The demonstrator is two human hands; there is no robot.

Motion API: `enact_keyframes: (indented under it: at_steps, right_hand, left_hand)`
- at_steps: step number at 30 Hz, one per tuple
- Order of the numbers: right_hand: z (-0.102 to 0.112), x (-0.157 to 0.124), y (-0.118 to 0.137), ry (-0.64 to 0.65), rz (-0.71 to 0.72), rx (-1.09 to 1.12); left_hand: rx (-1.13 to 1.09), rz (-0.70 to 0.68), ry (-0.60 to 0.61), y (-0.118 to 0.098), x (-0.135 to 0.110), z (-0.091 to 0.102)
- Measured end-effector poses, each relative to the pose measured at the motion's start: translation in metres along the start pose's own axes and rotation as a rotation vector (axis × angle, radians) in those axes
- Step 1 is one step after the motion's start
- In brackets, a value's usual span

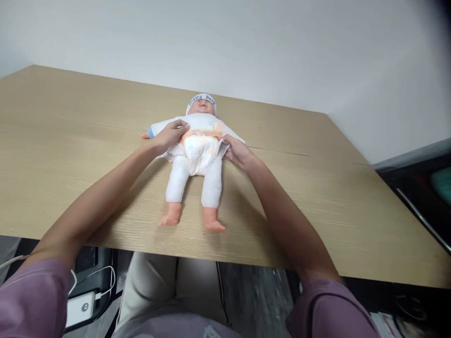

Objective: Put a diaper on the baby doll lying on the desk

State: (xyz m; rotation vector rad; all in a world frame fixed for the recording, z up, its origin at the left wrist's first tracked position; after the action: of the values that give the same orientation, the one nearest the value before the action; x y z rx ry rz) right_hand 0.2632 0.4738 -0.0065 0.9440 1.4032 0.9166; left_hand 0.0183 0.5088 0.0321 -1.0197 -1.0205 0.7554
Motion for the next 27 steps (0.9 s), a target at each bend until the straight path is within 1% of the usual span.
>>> enact_keyframes:
  at_steps: [2, 3, 4, 6, 8, 9, 10, 12, 14, 15, 17, 18, 19, 21, 24, 27]
  right_hand:
    - [0.002, -0.015, 0.001, 0.087, 0.032, -0.004]
    - [0.007, -0.02, 0.002, 0.088, 0.055, -0.035]
    - [0.015, -0.023, 0.002, 0.05, 0.073, -0.076]
    - [0.034, -0.03, 0.001, -0.071, 0.117, -0.159]
    - [0.05, -0.04, -0.004, -0.192, 0.196, -0.239]
    - [0.056, -0.046, -0.007, -0.249, 0.25, -0.291]
    - [0.06, -0.054, -0.01, -0.307, 0.31, -0.357]
    - [0.062, -0.069, -0.017, -0.418, 0.428, -0.52]
    - [0.061, -0.079, -0.023, -0.508, 0.499, -0.675]
    - [0.06, -0.081, -0.025, -0.537, 0.508, -0.732]
    - [0.061, -0.079, -0.028, -0.572, 0.47, -0.802]
    - [0.062, -0.075, -0.029, -0.579, 0.432, -0.819]
    - [0.063, -0.072, -0.03, -0.583, 0.388, -0.828]
    - [0.067, -0.065, -0.032, -0.593, 0.3, -0.833]
    - [0.073, -0.059, -0.037, -0.598, 0.175, -0.799]
    - [0.073, -0.057, -0.039, -0.574, 0.105, -0.753]
  left_hand:
    - [0.064, -0.009, 0.023, -0.005, -0.009, 0.002]
    - [0.119, -0.02, 0.025, -0.008, -0.009, 0.005]
    - [0.186, -0.036, 0.02, -0.011, -0.008, 0.008]
    - [0.344, -0.082, -0.022, -0.018, -0.002, 0.017]
    - [0.524, -0.167, -0.085, -0.033, 0.005, 0.021]
    - [0.613, -0.231, -0.112, -0.044, 0.006, 0.018]
    - [0.691, -0.303, -0.126, -0.056, 0.006, 0.011]
    - [0.797, -0.445, -0.096, -0.08, 0.001, -0.015]
    - [0.838, -0.541, 0.02, -0.096, -0.006, -0.05]
    - [0.847, -0.563, 0.098, -0.1, -0.01, -0.068]
    - [0.875, -0.564, 0.255, -0.1, -0.017, -0.098]
    - [0.896, -0.552, 0.313, -0.097, -0.019, -0.107]
    - [0.92, -0.539, 0.351, -0.093, -0.021, -0.113]
    - [0.955, -0.52, 0.378, -0.086, -0.022, -0.115]
    - [0.957, -0.508, 0.376, -0.079, -0.02, -0.107]
    - [0.935, -0.495, 0.385, -0.078, -0.02, -0.101]
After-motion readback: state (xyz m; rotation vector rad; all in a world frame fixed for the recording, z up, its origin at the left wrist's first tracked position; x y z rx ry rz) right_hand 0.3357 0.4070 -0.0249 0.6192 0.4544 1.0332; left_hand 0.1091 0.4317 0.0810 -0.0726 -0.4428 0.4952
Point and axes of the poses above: each hand's wrist, its own x-axis towards the middle knuckle, its own z-axis out of the back of the hand, y = z × x, the point moved 8 cm from there along x, towards the middle knuckle, and after that the axes turned 14 degrees about -z, right-handed, at the moved point
